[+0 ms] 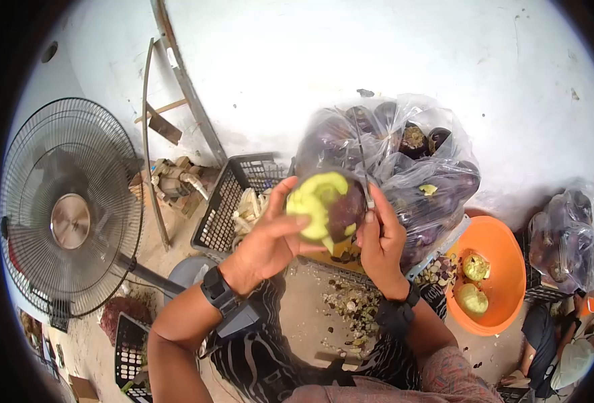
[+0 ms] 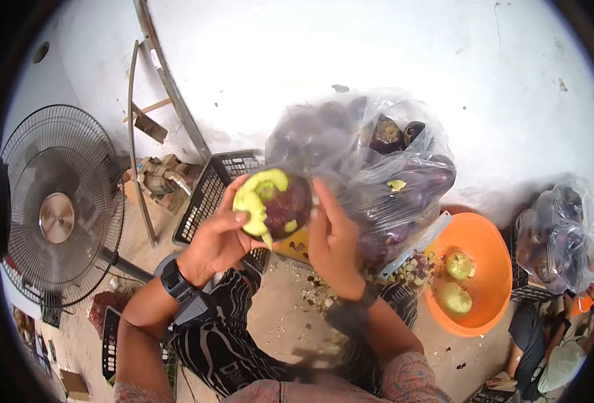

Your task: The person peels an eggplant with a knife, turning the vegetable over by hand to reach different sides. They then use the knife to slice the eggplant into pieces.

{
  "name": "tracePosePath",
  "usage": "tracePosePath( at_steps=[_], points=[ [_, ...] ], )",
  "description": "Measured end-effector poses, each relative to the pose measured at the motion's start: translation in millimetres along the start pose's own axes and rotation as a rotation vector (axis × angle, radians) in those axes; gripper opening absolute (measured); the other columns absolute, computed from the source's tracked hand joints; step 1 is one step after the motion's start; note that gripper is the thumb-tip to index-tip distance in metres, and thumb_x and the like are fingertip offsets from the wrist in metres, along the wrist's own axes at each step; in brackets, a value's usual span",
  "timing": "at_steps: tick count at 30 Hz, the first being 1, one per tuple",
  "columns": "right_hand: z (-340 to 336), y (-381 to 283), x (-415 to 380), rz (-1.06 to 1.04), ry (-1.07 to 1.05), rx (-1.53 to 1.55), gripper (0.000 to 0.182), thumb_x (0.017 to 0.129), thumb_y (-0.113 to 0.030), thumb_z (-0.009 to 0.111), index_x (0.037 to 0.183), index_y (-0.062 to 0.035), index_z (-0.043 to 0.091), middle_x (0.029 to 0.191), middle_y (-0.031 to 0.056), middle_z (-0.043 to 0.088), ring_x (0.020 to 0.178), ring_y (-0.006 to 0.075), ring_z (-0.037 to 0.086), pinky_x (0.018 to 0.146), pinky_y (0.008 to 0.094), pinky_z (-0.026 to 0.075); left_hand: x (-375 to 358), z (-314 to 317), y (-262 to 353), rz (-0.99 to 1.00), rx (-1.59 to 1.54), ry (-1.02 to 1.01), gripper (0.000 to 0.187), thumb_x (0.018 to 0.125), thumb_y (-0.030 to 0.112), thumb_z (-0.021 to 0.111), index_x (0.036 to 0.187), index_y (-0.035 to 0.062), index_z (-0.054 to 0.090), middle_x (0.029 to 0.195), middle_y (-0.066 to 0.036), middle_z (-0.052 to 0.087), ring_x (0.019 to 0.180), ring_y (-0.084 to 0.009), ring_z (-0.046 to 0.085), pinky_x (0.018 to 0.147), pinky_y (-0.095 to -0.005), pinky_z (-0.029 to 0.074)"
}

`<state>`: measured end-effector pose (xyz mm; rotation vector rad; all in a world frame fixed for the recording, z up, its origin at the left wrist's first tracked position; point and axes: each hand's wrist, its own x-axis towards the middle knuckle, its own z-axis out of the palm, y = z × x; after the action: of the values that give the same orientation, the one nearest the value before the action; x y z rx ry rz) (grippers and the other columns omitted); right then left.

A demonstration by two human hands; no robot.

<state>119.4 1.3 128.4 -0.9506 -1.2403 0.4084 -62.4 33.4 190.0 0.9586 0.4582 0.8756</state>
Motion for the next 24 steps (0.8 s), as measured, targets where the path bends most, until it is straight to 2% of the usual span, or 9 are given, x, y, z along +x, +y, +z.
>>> tracePosePath(
  at_steps=[2,5,9,13,15,17,18,22,24],
  points=[
    [-4,13,0,-0.005,0.023,-0.040,0.036,0.094,-0.007,0.046,0.129,0.0007,0.053,0.104,0.0154,0.067,0.084,0.0125,0.060,0.075,0.0270,0.047,11,-7,-10,-0.115,-0.049,-0.099,0.087,0.077,0.013,0.070,0.147,0.0178,0.017,0.135,-0.013,0.043,0.118,-0.0339,0.053,0.088,-0.0524,0.053],
    [-14,31,-2,0.054,-0.004,-0.053,0.035,0.094,-0.007,0.046,0.128,0.0002,0.054,0.109,0.0170,0.066,0.087,0.0135,0.062,0.077,0.0270,0.048,27,-21,-35,-0.178,-0.136,-0.156,0.072,0.086,0.014,0.063,0.145,0.0140,0.022,0.138,-0.012,0.041,0.120,-0.0287,0.052,0.088,-0.0537,0.052],
    [-31,43,6,0.121,-0.063,-0.099,0.033,0.094,-0.006,0.047,0.126,-0.0010,0.056,0.109,0.0164,0.066,0.087,0.0143,0.063,0.077,0.0273,0.048,46,-13,-37,-0.290,-0.161,-0.095,0.064,0.090,0.020,0.059,0.144,0.0129,0.024,0.136,-0.010,0.044,0.118,-0.0291,0.053,0.087,-0.0538,0.053],
    [-45,44,9,0.067,0.026,-0.190,0.033,0.090,-0.004,0.052,0.123,-0.0039,0.059,0.094,0.0149,0.066,0.075,0.0155,0.062,0.068,0.0274,0.048,62,0,-46,-0.273,-0.126,-0.139,0.056,0.092,0.024,0.056,0.140,0.0134,0.029,0.133,-0.012,0.046,0.116,-0.0290,0.054,0.086,-0.0538,0.053],
    [-48,39,7,0.010,0.046,-0.216,0.034,0.088,-0.003,0.054,0.122,-0.0053,0.060,0.087,0.0140,0.066,0.070,0.0166,0.062,0.064,0.0279,0.048,60,7,-56,-0.111,-0.161,-0.079,0.053,0.093,0.025,0.055,0.138,0.0119,0.030,0.131,-0.012,0.047,0.115,-0.0292,0.054,0.085,-0.0530,0.053],
    [-47,32,0,-0.312,0.002,-0.279,0.036,0.083,-0.001,0.059,0.118,-0.0081,0.063,0.075,0.0112,0.062,0.061,0.0201,0.059,0.056,0.0297,0.046,55,11,-55,-0.094,-0.120,-0.019,0.052,0.092,0.026,0.055,0.136,0.0103,0.033,0.130,-0.013,0.049,0.115,-0.0290,0.054,0.088,-0.0509,0.053],
    [-46,27,-4,-0.355,-0.033,-0.265,0.042,0.079,0.001,0.064,0.118,-0.0132,0.064,0.068,0.0078,0.057,0.054,0.0208,0.056,0.050,0.0313,0.045,52,8,-56,-0.098,-0.148,0.037,0.051,0.091,0.027,0.056,0.135,0.0099,0.036,0.128,-0.013,0.051,0.115,-0.0287,0.055,0.089,-0.0501,0.052],
    [-44,25,-28,-0.408,-0.112,-0.296,0.050,0.076,0.000,0.067,0.122,-0.0202,0.063,0.061,0.0042,0.049,0.048,0.0182,0.050,0.043,0.0323,0.039,35,7,-48,-0.085,-0.153,0.077,0.048,0.089,0.030,0.058,0.130,0.0099,0.043,0.124,-0.012,0.056,0.113,-0.0281,0.056,0.094,-0.0488,0.049],
    [-45,18,-33,-0.401,-0.131,-0.279,0.050,0.075,0.003,0.066,0.121,-0.0166,0.063,0.064,0.0053,0.053,0.050,0.0180,0.052,0.046,0.0299,0.041,27,8,-48,-0.047,-0.131,0.051,0.048,0.090,0.029,0.056,0.131,0.0108,0.042,0.125,-0.010,0.055,0.114,-0.0283,0.056,0.094,-0.0492,0.048]
  ],
)
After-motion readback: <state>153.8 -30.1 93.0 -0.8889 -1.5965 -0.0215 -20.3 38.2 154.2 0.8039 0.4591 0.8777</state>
